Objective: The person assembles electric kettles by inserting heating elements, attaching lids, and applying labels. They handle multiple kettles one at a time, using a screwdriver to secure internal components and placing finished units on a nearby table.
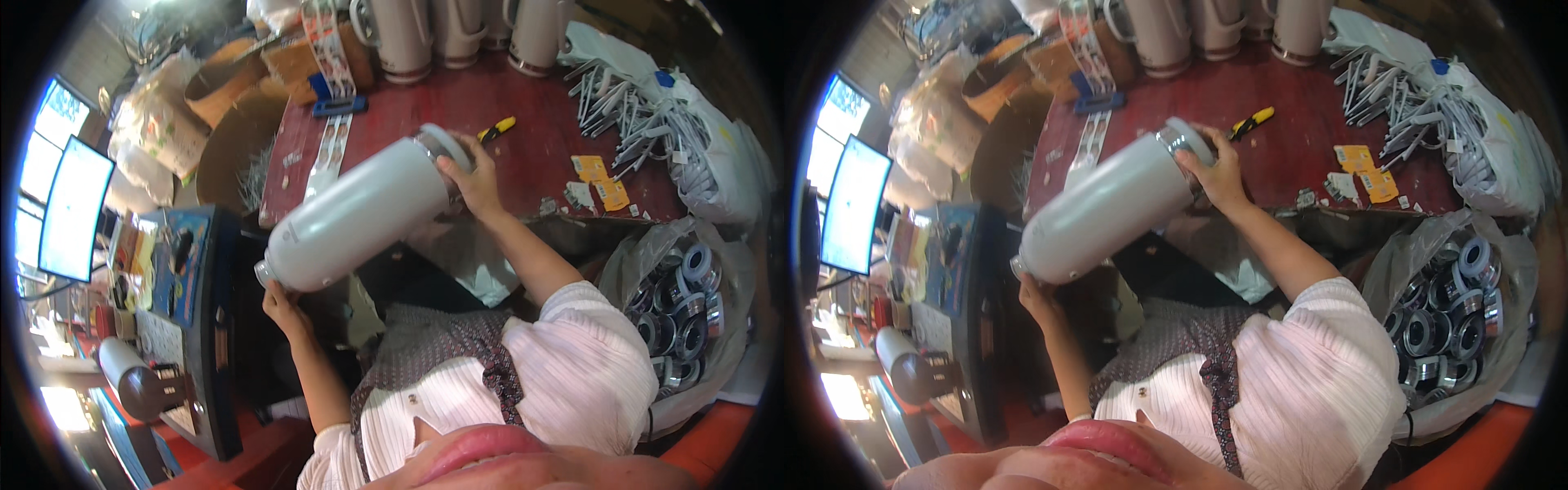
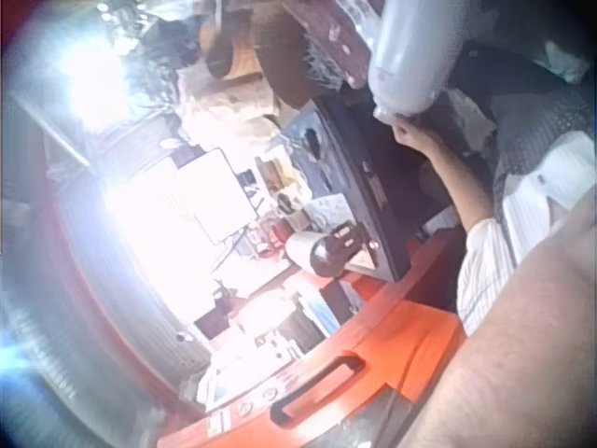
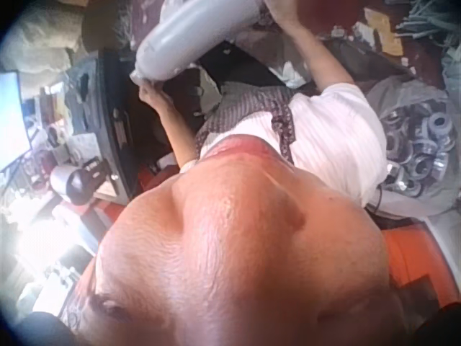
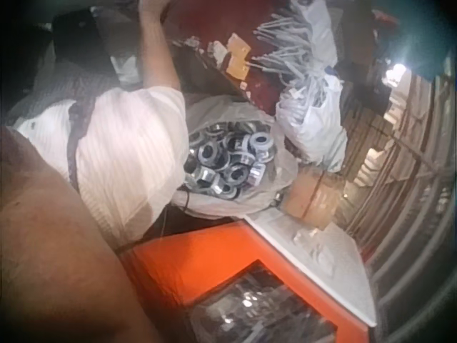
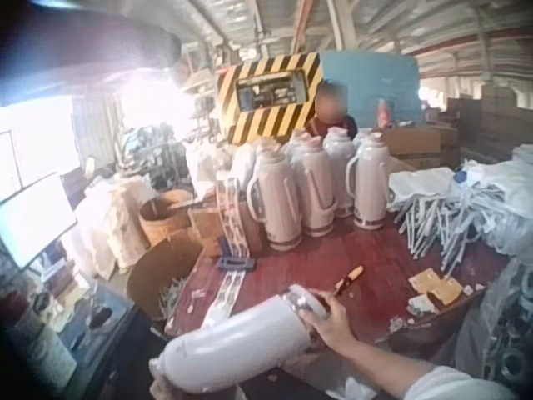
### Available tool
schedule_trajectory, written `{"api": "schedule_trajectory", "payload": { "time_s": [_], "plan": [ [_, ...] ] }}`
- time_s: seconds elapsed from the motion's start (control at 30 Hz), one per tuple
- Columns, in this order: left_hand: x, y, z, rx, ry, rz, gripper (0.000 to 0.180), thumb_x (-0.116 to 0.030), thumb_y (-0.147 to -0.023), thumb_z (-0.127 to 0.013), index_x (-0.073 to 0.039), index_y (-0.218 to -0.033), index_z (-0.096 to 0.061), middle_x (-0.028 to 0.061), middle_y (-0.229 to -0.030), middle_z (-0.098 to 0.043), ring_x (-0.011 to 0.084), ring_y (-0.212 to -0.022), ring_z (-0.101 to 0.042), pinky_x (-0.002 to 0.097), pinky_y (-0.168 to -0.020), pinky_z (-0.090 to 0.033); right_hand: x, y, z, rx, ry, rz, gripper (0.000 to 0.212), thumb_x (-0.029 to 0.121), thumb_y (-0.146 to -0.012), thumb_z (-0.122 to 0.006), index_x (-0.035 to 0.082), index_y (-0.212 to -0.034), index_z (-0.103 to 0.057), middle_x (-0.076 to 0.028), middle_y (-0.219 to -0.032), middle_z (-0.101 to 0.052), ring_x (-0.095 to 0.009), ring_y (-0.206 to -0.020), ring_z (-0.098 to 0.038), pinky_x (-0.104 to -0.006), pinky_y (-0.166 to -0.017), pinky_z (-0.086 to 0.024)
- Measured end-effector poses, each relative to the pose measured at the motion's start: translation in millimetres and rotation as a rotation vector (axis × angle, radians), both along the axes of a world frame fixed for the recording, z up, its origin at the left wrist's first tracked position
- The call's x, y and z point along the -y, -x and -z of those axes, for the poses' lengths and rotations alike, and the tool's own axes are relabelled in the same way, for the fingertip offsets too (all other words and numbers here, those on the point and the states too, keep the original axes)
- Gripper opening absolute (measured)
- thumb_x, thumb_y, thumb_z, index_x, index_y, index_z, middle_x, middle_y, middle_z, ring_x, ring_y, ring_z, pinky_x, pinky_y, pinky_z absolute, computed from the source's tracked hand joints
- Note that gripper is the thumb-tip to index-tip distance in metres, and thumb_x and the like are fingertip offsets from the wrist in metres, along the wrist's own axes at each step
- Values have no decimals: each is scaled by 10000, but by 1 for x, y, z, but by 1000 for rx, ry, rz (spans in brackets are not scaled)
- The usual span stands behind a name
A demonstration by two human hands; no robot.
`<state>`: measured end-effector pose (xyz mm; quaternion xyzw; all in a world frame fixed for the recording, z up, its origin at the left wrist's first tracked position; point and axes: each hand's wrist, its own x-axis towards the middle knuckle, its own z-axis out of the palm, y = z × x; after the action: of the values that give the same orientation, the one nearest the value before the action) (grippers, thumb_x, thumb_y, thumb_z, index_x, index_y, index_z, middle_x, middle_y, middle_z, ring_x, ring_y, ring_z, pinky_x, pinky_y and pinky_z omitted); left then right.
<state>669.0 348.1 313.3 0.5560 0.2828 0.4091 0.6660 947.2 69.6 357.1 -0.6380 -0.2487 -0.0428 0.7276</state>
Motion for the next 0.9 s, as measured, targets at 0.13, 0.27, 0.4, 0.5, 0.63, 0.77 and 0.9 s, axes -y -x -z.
{"api": "schedule_trajectory", "payload": {
  "time_s": [0.13, 0.27, 0.4, 0.5, 0.63, 0.77, 0.9],
  "plan": [
    [2, -10, 6, 49, -38, 16, 586, -515, -1000, -540, 55, -1087, -646, 82, -965, -683, 158, -835, -661, 296, -692, -544, 15, -7, 11, -225, -96, -203, 600, 254, -841, -799, 8, -1325, -543, -68, -1154, -625, -152, -1055, -590, -314, -924, -484],
    [-4, -18, 10, -360, 94, -127, 676, -622, -963, -515, 20, -1126, -650, 76, -1000, -686, 173, -858, -673, 310, -689, -551, 18, 4, 32, 120, 70, -201, 714, 373, -777, -840, 55, -1339, -536, -108, -1233, -590, -222, -1108, -589, -367, -944, -487],
    [-11, -21, 10, -330, 314, -119, 705, -661, -937, -525, -12, -1186, -641, 96, -1049, -686, 214, -877, -685, 337, -695, -560, 10, 7, 44, 622, 321, 153, 817, 467, -688, -867, 51, -1314, -547, -165, -1221, -611, -340, -1159, -584, -437, -965, -480],
    [-11, -22, 12, -201, 297, -137, 680, -634, -939, -552, -7, -1187, -640, 99, -1057, -684, 206, -898, -675, 344, -721, -557, 7, 0, 41, 650, 327, 161, 791, 452, -706, -858, 30, -1301, -551, -188, -1189, -634, -361, -1148, -596, -444, -960, -479],
    [-4, -26, 19, 74, -7, -72, 558, -477, -1034, -490, 35, -1220, -608, 99, -1114, -669, 185, -985, -644, 331, -891, -502, 3, -8, 34, 103, 190, -84, 774, 419, -735, -846, 3, -1312, -541, -183, -1161, -652, -309, -1107, -624, -406, -957, -485],
    [6, -27, 14, 369, -4, -40, 560, -431, -1061, -439, 48, -1329, -547, 140, -1215, -635, 221, -1064, -632, 353, -961, -493, -5, -1, 21, 139, 98, -68, 776, 389, -772, -833, 3, -1363, -511, -166, -1226, -628, -231, -1102, -615, -351, -933, -503],
    [2, -5, -9, 222, 51, -150, 553, -422, -1062, -421, 40, -1338, -547, 158, -1242, -632, 263, -1079, -637, 391, -951, -511, 10, -5, -14, 38, 76, -125, 749, 363, -798, -801, -10, -1376, -505, -158, -1311, -585, -195, -1123, -603, -318, -916, -521]
  ]
}}
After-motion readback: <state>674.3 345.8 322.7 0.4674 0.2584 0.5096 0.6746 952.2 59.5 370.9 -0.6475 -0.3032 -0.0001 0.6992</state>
